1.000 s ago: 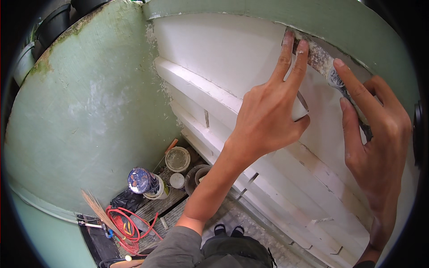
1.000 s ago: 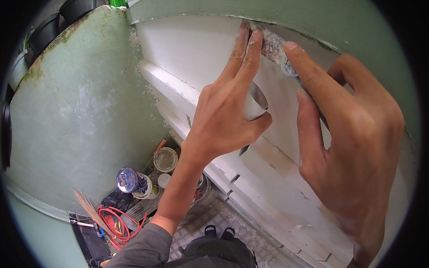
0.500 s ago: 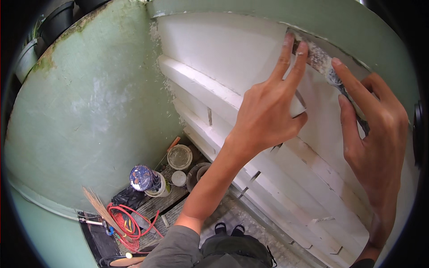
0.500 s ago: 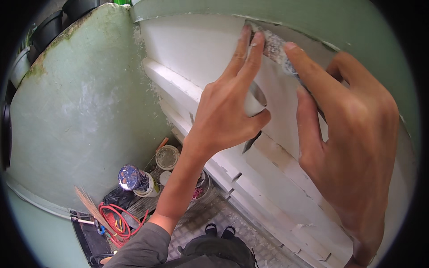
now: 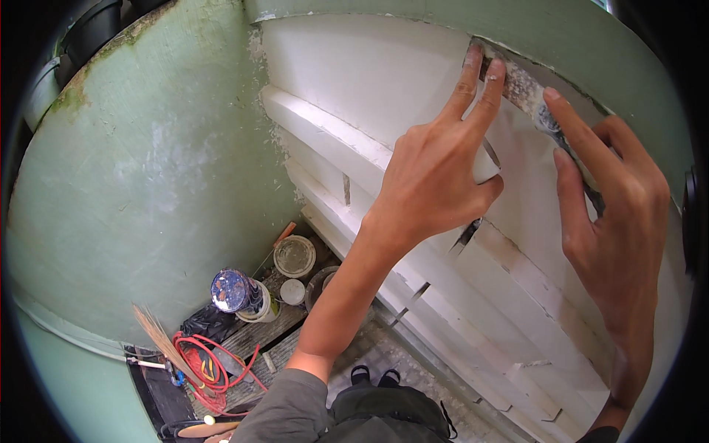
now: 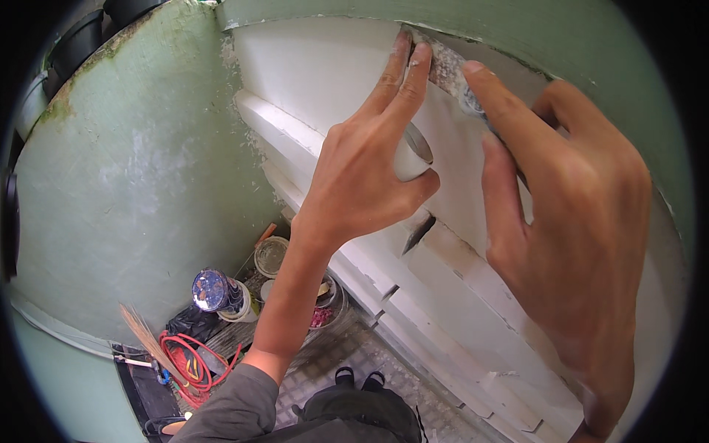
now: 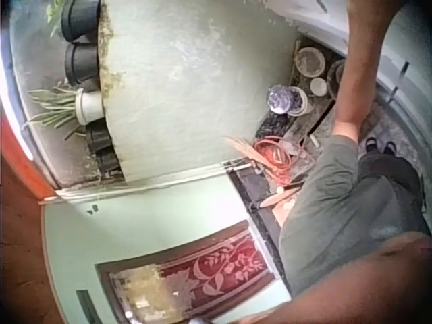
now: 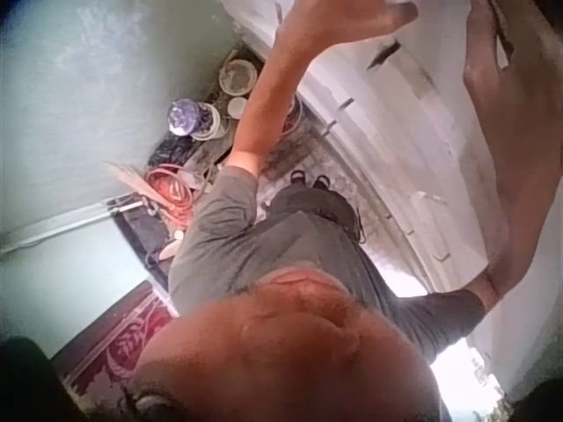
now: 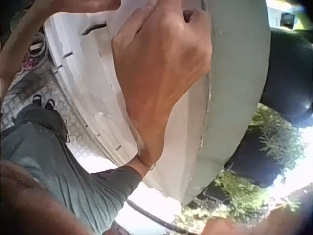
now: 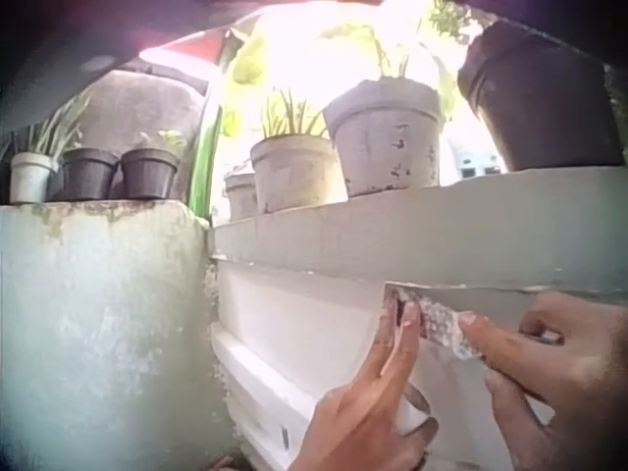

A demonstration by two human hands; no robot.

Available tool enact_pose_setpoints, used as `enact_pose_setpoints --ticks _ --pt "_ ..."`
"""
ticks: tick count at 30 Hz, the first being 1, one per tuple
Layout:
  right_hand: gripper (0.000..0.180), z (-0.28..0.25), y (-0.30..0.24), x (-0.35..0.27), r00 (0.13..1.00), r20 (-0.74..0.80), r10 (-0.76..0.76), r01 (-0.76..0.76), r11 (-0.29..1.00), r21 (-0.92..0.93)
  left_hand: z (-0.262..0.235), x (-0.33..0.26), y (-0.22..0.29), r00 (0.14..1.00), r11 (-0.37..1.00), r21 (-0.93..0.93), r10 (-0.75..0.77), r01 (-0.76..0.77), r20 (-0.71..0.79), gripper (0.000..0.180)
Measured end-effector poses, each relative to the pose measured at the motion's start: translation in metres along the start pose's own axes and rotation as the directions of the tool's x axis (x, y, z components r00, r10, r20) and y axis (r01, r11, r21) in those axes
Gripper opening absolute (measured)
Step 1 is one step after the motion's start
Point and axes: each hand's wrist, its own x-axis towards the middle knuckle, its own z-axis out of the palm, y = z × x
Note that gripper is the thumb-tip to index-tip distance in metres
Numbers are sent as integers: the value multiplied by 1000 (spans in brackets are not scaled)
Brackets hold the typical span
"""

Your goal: Applying and smoothing filler or plaster onto a wall corner and grooves using a putty knife and a sanding block.

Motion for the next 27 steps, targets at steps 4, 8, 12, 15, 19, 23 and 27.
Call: enact_pose_setpoints --ticks 4,8,12,15,19,23,27 --pt "52 -3 3 4 999 29 39 -40 999 37 1 1 -5 1000 1000 5 19 -19 -15 110" --pt "52 17 8 19 995 -19 -96 94 994 -63 -4 3 -21 1000 1000 5 4 -4 -6 110" --pt "49 -8 -5 9 1000 27 -9 9 1000 -10 -6 2 -6 1000 1000 -14 0 0 -5 111" --pt "48 -5 -5 10 997 44 57 -58 998 25 -7 0 1 991 993 -63 -89 95 101 113" --pt "51 17 -6 23 999 -4 -48 48 997 -55 -4 3 -26 999 1000 -7 7 -8 -37 112" --pt "51 12 -6 16 999 -5 -43 43 998 -48 -7 0 -16 1000 1000 -22 18 -18 -15 112" --pt "51 15 -6 16 999 9 44 -44 998 37 -4 2 -17 1000 1000 7 15 -15 -21 111"
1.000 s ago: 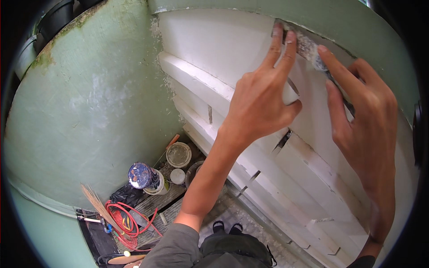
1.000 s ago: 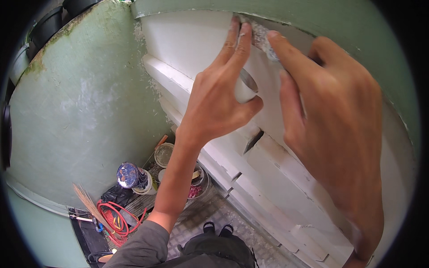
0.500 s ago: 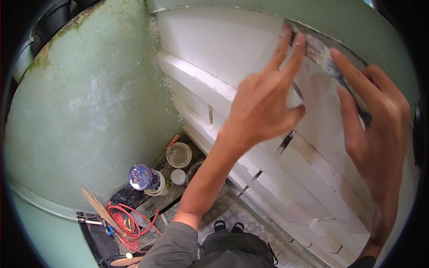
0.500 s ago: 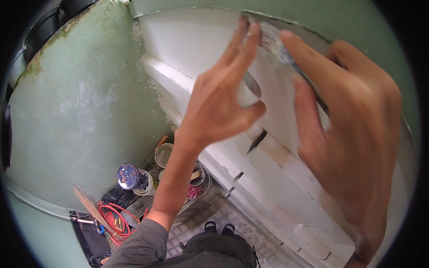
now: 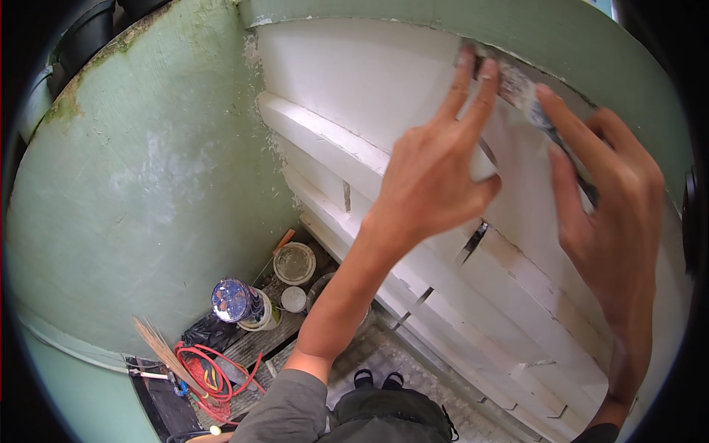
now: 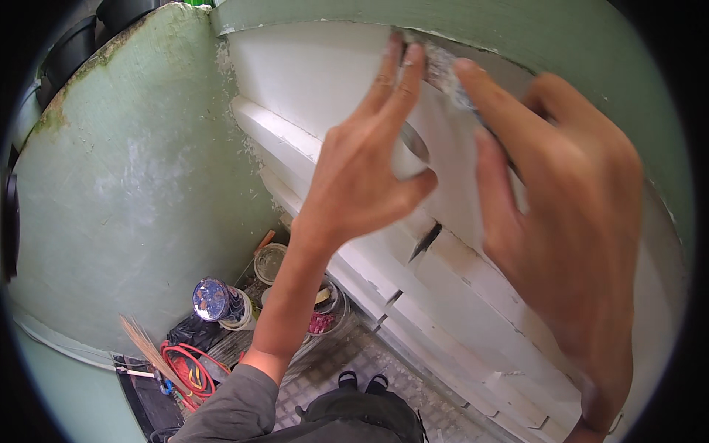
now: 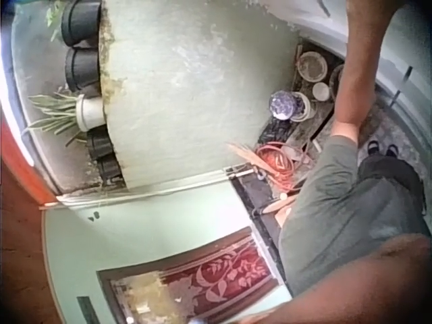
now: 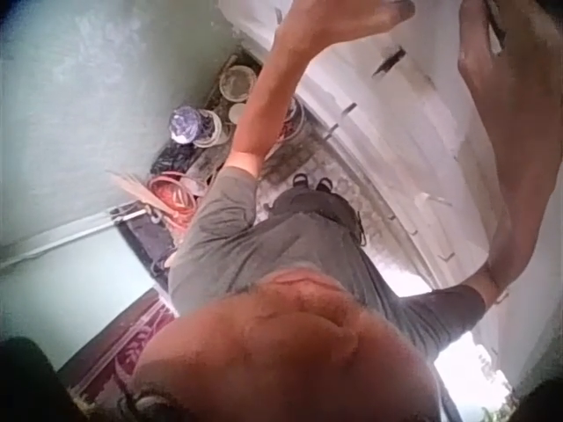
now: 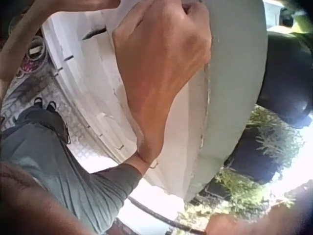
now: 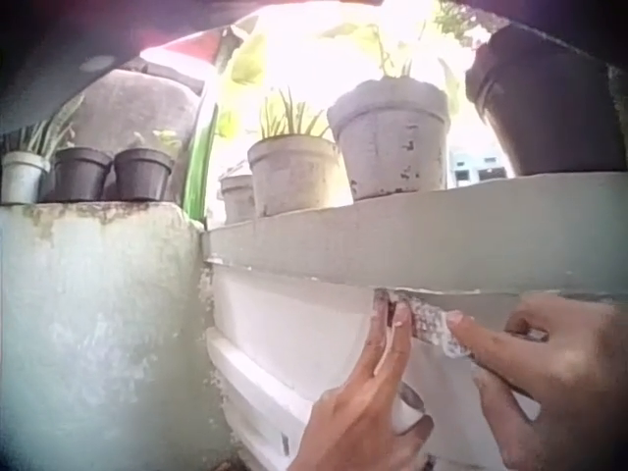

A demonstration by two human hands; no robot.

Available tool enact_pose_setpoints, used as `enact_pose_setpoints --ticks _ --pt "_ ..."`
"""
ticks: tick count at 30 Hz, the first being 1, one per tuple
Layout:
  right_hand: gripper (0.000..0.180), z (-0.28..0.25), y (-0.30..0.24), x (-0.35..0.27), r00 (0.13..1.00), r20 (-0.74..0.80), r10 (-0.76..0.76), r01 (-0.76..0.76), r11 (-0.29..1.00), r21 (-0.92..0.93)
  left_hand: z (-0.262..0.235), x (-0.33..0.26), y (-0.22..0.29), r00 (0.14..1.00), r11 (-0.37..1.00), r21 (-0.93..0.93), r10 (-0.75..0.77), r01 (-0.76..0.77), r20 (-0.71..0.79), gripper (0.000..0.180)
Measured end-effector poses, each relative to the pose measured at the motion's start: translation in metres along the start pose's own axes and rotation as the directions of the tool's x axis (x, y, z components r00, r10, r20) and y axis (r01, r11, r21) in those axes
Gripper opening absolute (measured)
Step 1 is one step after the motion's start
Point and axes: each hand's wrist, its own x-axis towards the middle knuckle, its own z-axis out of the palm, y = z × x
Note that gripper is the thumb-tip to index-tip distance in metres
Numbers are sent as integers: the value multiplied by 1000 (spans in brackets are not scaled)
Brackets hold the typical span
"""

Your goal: Applying and smoothing filler or plaster onto a wall corner and grooves using a putty knife and a sanding block.

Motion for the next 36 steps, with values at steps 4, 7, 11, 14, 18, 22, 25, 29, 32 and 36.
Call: enact_pose_setpoints --ticks 4,7,11,14,18,22,25,29,32,36 --pt "52 13 -6 17 996 -25 -88 87 995 -46 -11 2 -16 999 999 15 -52 52 6 111" --pt "50 3 -9 8 997 -25 -72 70 995 -75 -10 0 -9 1000 1000 -1 -17 17 10 110" --pt "50 1 -10 2 1000 -2 14 -14 1000 -22 -5 -2 -3 998 998 -46 -32 34 45 110" --pt "52 15 -9 14 996 -49 -78 73 992 -104 -2 2 -23 999 1000 6 -4 4 -35 111" --pt "57 5 -8 2 997 -28 -67 66 998 -17 -1 -4 -15 998 998 -63 17 -21 -61 114" --pt "58 -21 5 -39 999 -47 -17 20 997 74 12 -23 26 1000 985 -171 -5 7 13 126" --pt "59 -44 9 -51 999 -40 -15 16 1000 25 17 -21 56 995 961 -262 -66 85 79 125" --pt "60 -55 14 -50 1000 2 -8 8 1000 -28 27 -13 58 999 970 -240 37 -30 23 127" --pt "59 -51 15 -50 1000 8 1 -1 1000 -29 31 -13 57 1000 976 -219 21 -17 15 126" --pt "58 -43 21 -53 999 -3 44 -44 999 14 30 -9 55 997 981 -192 10 6 78 124"
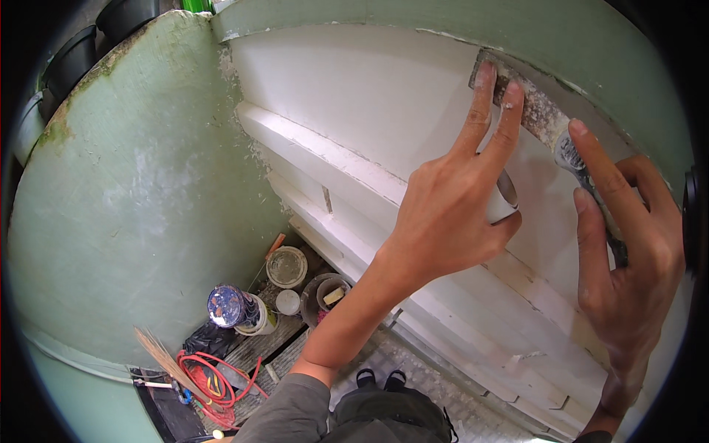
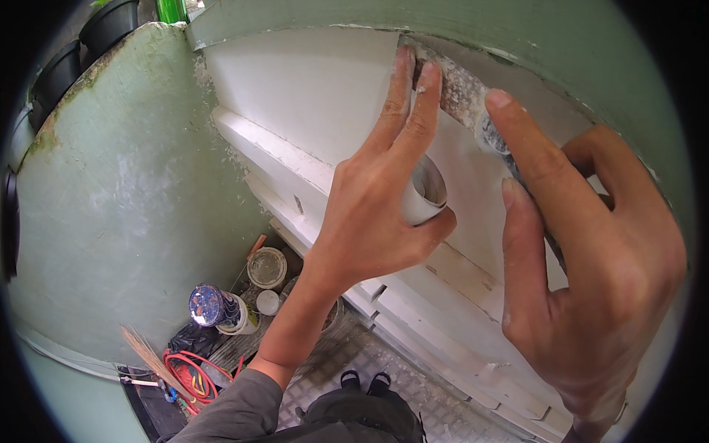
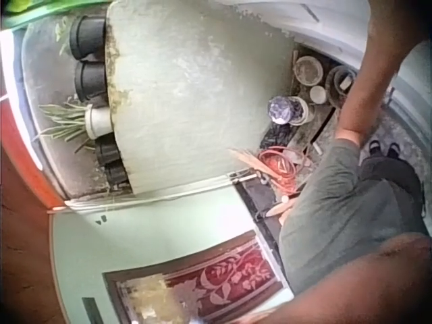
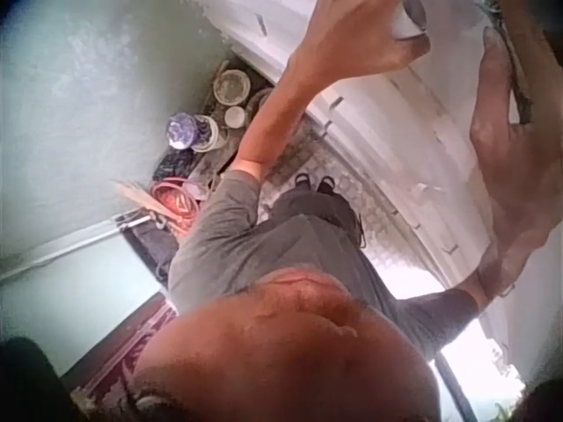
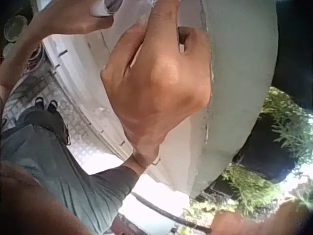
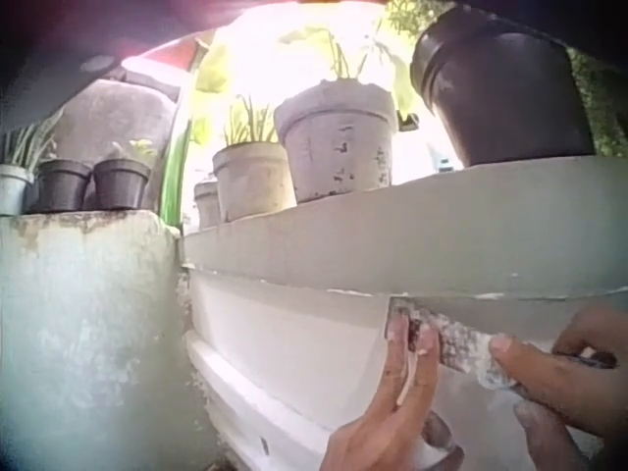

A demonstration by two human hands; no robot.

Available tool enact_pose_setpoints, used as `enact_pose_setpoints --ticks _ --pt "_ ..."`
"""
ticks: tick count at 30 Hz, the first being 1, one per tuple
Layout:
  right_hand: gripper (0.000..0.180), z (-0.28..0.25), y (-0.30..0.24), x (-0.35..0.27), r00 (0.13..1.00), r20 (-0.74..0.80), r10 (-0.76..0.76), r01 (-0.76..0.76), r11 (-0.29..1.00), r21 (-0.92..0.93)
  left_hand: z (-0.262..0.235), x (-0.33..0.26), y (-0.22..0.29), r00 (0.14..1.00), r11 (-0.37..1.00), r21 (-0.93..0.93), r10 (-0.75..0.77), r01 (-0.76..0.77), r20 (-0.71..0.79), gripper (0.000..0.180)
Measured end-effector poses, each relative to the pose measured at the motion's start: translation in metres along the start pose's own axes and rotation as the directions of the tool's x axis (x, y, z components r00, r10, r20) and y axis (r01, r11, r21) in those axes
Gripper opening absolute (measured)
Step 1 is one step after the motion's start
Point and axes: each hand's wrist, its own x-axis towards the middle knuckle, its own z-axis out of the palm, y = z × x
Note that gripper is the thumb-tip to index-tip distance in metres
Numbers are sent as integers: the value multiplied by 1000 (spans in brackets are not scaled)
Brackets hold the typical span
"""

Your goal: Applying and smoothing filler or plaster onto a wall corner and grooves using a putty knife and a sanding block.

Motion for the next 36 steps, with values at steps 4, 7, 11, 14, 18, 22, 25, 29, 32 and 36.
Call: enact_pose_setpoints --ticks 4,7,11,14,18,22,25,29,32,36 --pt "57 20 -7 18 992 -108 -68 61 996 -65 -6 6 -8 998 998 59 29 -25 -57 120" --pt "56 14 -6 14 992 -105 -76 69 995 -69 -10 6 -9 997 997 75 11 -5 -82 119" --pt "56 -4 -1 8 998 -15 -54 54 998 -18 -6 2 2 999 999 38 -12 14 -40 120" --pt "57 -5 -3 5 1000 -16 -25 24 998 -50 -6 3 3 1000 1000 28 -3 3 -24 121" --pt "57 -6 1 5 998 -15 -55 55 997 -50 -6 4 -5 999 999 49 16 -13 -49 121" --pt "57 -4 6 13 997 5 -81 81 995 -55 -4 4 1 998 999 -4 -35 35 -57 114" --pt "57 -8 1 9 999 2 -53 54 997 -47 1 2 7 994 998 -9 -63 63 -85 114" --pt "57 -4 -3 11 993 -14 -113 110 985 -134 -2 2 8 994 994 -25 -103 102 -35 114" --pt "55 -3 3 9 998 -25 -58 55 993 -106 -3 3 13 995 995 -1 -96 96 -30 115" --pt "54 0 -3 9 1000 -1 26 -26 997 -70 0 2 15 980 977 -81 -197 197 10 116"
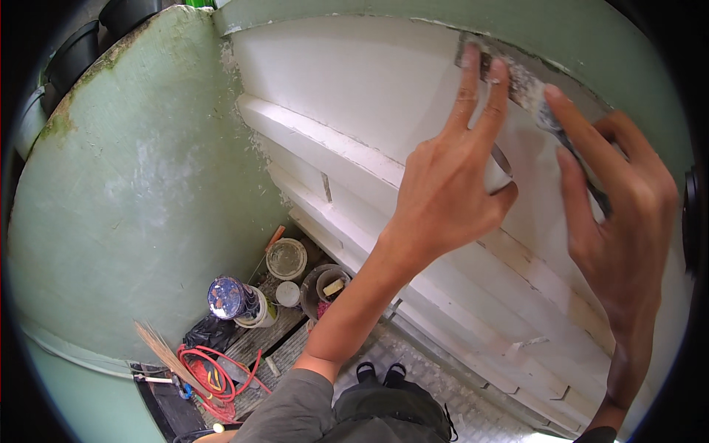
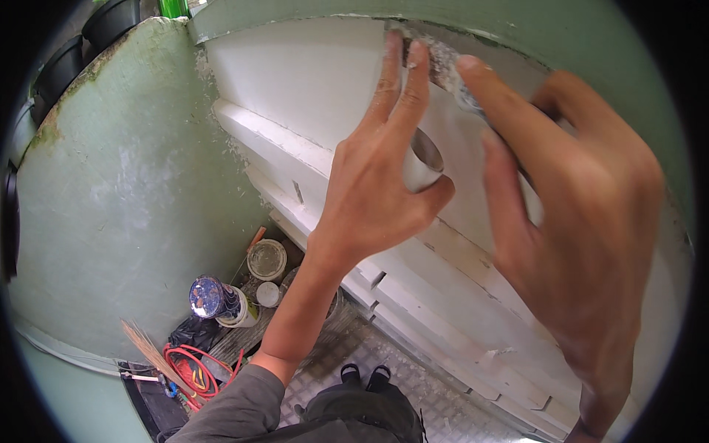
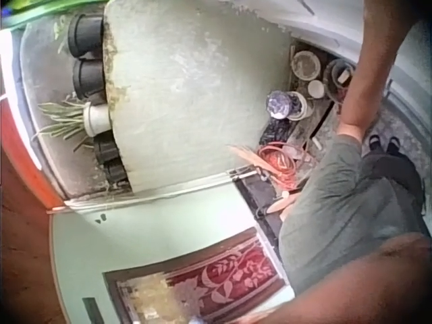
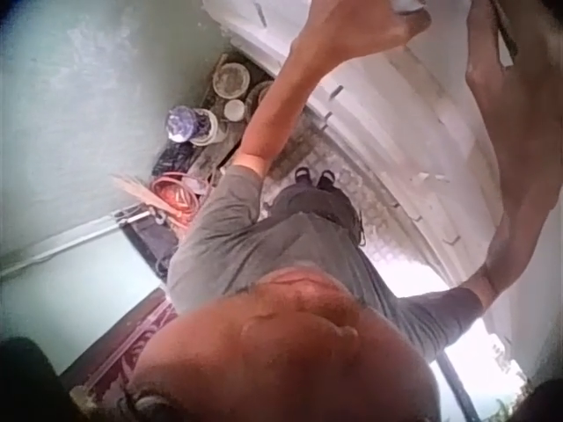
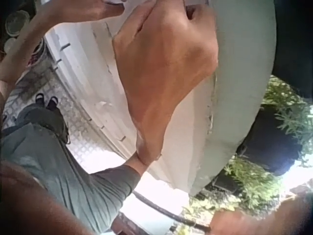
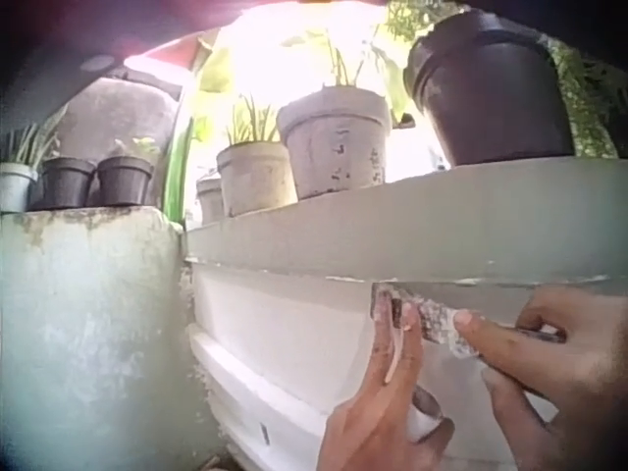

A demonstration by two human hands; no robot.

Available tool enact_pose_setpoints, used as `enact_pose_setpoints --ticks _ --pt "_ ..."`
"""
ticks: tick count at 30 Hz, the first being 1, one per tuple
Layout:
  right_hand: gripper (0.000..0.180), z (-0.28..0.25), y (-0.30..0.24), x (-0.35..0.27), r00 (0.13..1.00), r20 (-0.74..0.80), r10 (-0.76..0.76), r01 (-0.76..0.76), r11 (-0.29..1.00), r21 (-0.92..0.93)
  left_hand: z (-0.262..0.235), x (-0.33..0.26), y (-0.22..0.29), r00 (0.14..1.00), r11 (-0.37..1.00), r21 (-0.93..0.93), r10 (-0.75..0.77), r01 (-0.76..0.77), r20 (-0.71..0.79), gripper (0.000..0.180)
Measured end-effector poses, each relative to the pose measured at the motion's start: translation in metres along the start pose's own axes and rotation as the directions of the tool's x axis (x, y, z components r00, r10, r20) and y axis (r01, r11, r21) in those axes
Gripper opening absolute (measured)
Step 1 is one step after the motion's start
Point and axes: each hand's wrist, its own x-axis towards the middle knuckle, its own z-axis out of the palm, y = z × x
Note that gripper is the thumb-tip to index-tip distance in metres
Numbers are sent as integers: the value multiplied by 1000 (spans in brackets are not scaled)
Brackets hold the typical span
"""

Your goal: Applying and smoothing filler or plaster onto a wall corner and grooves using a putty knife and a sanding block.

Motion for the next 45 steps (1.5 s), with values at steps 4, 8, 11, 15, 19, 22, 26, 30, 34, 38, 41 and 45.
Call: enact_pose_setpoints --ticks 4,8,11,15,19,22,26,30,34,38,41,45 --pt "57 14 2 9 989 -38 -145 142 988 -63 -5 5 -17 994 996 76 58 -52 -90 117" --pt "58 -1 -2 -7 1000 -9 -14 14 1000 11 -2 -2 -8 988 988 77 141 -136 -58 118" --pt "57 3 2 0 999 -4 -44 44 999 -20 0 4 -15 980 981 85 183 -177 -71 117" --pt "59 14 5 9 994 -10 -105 105 994 3 -10 4 -21 988 981 138 145 -137 -49 120" --pt "58 -5 -2 -1 998 10 -69 69 998 -6 -2 3 -14 976 976 71 211 -207 -47 120" --pt "58 -5 -1 -1 998 18 -59 59 998 18 -1 4 -22 975 974 80 217 -212 -52 121" --pt "58 3 16 -2 998 -2 -70 70 995 66 5 3 -14 981 980 93 181 -174 -64 121" --pt "58 3 7 -2 996 -24 -82 83 996 38 4 2 -12 985 984 94 158 -152 -67 120" --pt "59 14 -2 11 992 -33 -118 118 993 -15 -8 7 -20 998 999 -19 46 -47 -48 118" --pt "58 9 -3 0 997 -49 -59 59 998 -3 -6 2 -17 985 983 83 170 -166 -38 116" --pt "59 11 -5 5 998 -36 -58 57 998 -22 -9 6 -21 983 984 72 170 -165 -69 115" --pt "59 18 -8 11 994 -33 -101 100 995 -28 -13 7 -28 990 992 -9 125 -126 -66 114"
